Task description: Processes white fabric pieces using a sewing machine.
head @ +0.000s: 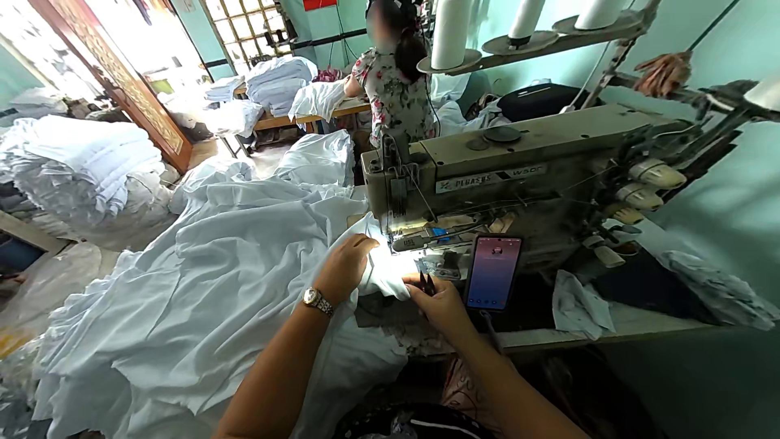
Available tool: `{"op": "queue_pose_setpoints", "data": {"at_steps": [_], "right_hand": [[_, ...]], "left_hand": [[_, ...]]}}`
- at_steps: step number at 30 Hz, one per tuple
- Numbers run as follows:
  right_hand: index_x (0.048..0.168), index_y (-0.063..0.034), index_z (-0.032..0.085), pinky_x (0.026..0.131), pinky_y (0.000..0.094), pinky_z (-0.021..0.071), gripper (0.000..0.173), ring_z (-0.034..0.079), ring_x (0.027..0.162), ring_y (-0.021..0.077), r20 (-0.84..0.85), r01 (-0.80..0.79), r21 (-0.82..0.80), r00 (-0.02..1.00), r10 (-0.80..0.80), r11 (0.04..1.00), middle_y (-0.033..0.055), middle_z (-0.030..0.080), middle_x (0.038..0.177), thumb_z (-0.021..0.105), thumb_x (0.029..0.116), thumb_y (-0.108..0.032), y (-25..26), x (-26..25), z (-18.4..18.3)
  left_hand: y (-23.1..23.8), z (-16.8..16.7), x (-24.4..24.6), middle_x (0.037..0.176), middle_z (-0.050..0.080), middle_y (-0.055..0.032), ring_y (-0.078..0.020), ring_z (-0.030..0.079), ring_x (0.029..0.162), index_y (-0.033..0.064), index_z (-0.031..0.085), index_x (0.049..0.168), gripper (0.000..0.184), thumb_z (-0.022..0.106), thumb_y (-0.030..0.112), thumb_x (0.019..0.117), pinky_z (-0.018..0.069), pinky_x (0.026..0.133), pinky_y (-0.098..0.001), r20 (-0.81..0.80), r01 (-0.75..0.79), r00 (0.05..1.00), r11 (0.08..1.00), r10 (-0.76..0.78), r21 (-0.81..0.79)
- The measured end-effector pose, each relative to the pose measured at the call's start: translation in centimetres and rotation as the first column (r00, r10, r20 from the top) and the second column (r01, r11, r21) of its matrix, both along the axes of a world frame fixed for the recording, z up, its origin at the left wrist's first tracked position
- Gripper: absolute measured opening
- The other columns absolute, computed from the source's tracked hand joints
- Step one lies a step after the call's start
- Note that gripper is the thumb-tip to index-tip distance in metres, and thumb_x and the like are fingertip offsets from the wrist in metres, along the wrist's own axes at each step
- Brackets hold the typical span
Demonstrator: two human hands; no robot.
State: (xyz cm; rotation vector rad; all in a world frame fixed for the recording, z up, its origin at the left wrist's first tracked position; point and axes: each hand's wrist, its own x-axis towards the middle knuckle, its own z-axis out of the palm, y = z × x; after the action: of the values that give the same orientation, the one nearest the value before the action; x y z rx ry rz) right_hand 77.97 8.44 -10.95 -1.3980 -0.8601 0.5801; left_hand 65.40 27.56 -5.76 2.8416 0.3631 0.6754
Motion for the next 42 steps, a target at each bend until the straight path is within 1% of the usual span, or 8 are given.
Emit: {"op": "queue_pose_setpoints", "data": {"at_steps": [4, 9, 15, 19, 23, 29, 34, 42], "right_hand": [[0.104, -0.0052, 0.076, 0.053, 0.0160, 0.0500, 0.015, 0.059, 0.058, -0.0022, 0.057, 0.020, 0.029, 0.998, -0.022, 0.999, -0.0024, 0.074, 0.087, 0.067, 0.0944, -0.010, 0.2, 0.0, -0.2], [0.102, -0.0043, 0.076, 0.052, 0.0151, 0.0504, 0.014, 0.059, 0.058, -0.0028, 0.054, 0.047, 0.065, 0.997, -0.051, 0.997, -0.0029, 0.074, 0.086, 0.067, 0.0921, -0.008, 0.5, -0.2, -0.8], [0.098, -0.0041, 0.077, 0.049, 0.0146, 0.0488, 0.014, 0.058, 0.056, -0.0033, 0.049, 0.073, 0.098, 0.996, -0.078, 0.993, -0.0036, 0.074, 0.083, 0.068, 0.0886, -0.007, 0.8, 0.0, -1.5], [0.097, -0.0045, 0.077, 0.047, 0.0141, 0.0475, 0.015, 0.057, 0.053, -0.0038, 0.047, 0.078, 0.115, 0.995, -0.084, 0.990, -0.0047, 0.074, 0.080, 0.067, 0.0865, -0.007, 0.8, 0.1, -2.0], [0.096, -0.0058, 0.078, 0.048, 0.0143, 0.0477, 0.015, 0.057, 0.053, -0.0037, 0.052, 0.077, 0.116, 0.995, -0.083, 0.990, -0.0054, 0.074, 0.081, 0.067, 0.0864, -0.006, 0.8, 0.3, -2.4], [0.097, -0.0054, 0.078, 0.048, 0.0143, 0.0478, 0.015, 0.057, 0.053, -0.0030, 0.045, 0.069, 0.118, 0.996, -0.075, 0.991, -0.0044, 0.075, 0.081, 0.067, 0.0864, -0.005, 0.7, 0.2, -2.3], [0.097, -0.0039, 0.077, 0.048, 0.0151, 0.0483, 0.015, 0.057, 0.054, -0.0021, 0.037, 0.057, 0.107, 0.997, -0.061, 0.993, -0.0036, 0.074, 0.082, 0.067, 0.0873, -0.005, 0.6, 0.3, -1.9], [0.099, -0.0034, 0.077, 0.045, 0.0168, 0.0472, 0.014, 0.056, 0.051, 0.0005, -0.024, 0.028, 0.080, 0.999, -0.026, 0.996, -0.0016, 0.074, 0.082, 0.067, 0.0885, -0.004, 0.5, 0.5, -1.5]], "left_hand": [[-0.4, 0.0, -0.1, 0.129, 0.067, -0.0123, -0.0279, 0.065, 0.120, 0.0069, 0.070, 0.123, 0.028, 0.053, 0.006, 0.1005, 0.0532, 0.102, -0.0453, 0.026, -0.010, 1.000, 0.994, 0.007, 0.105], [-0.9, 0.0, -0.5, 0.118, 0.071, -0.0123, -0.0275, 0.069, 0.112, 0.0041, 0.070, 0.113, 0.022, 0.052, 0.009, 0.1016, 0.0545, 0.099, -0.0439, 0.026, -0.035, 0.999, 0.996, 0.033, 0.080], [-0.6, -1.1, -0.5, 0.112, 0.073, -0.0096, -0.0235, 0.070, 0.108, 0.0067, 0.073, 0.107, 0.019, 0.055, 0.005, 0.0990, 0.0562, 0.096, -0.0399, 0.159, -0.035, 0.987, 0.998, 0.027, 0.048], [-0.6, -1.2, -0.3, 0.115, 0.072, -0.0076, -0.0220, 0.069, 0.111, 0.0088, 0.073, 0.109, 0.022, 0.054, 0.006, 0.0999, 0.0552, 0.098, -0.0387, 0.128, -0.028, 0.992, 0.998, 0.021, 0.051], [-0.5, -1.5, -0.2, 0.117, 0.072, -0.0064, -0.0210, 0.069, 0.111, 0.0094, 0.074, 0.108, 0.021, 0.055, 0.006, 0.0996, 0.0555, 0.097, -0.0374, 0.160, -0.021, 0.987, 0.998, 0.012, 0.051], [-0.6, -1.6, -0.2, 0.111, 0.073, -0.0085, -0.0231, 0.070, 0.107, 0.0082, 0.074, 0.106, 0.021, 0.056, 0.003, 0.0969, 0.0562, 0.095, -0.0381, 0.175, -0.026, 0.984, 0.999, 0.019, 0.038], [-0.8, -1.3, 0.1, 0.118, 0.071, -0.0103, -0.0233, 0.068, 0.114, 0.0057, 0.072, 0.110, 0.022, 0.053, 0.004, 0.0999, 0.0547, 0.100, -0.0367, 0.111, -0.028, 0.993, 1.000, 0.027, 0.006], [-0.9, -1.1, 0.2, 0.122, 0.069, -0.0117, -0.0223, 0.066, 0.117, 0.0040, 0.072, 0.111, 0.022, 0.051, 0.003, 0.1008, 0.0541, 0.101, -0.0338, 0.128, -0.028, 0.991, 1.000, 0.029, -0.008]]}}
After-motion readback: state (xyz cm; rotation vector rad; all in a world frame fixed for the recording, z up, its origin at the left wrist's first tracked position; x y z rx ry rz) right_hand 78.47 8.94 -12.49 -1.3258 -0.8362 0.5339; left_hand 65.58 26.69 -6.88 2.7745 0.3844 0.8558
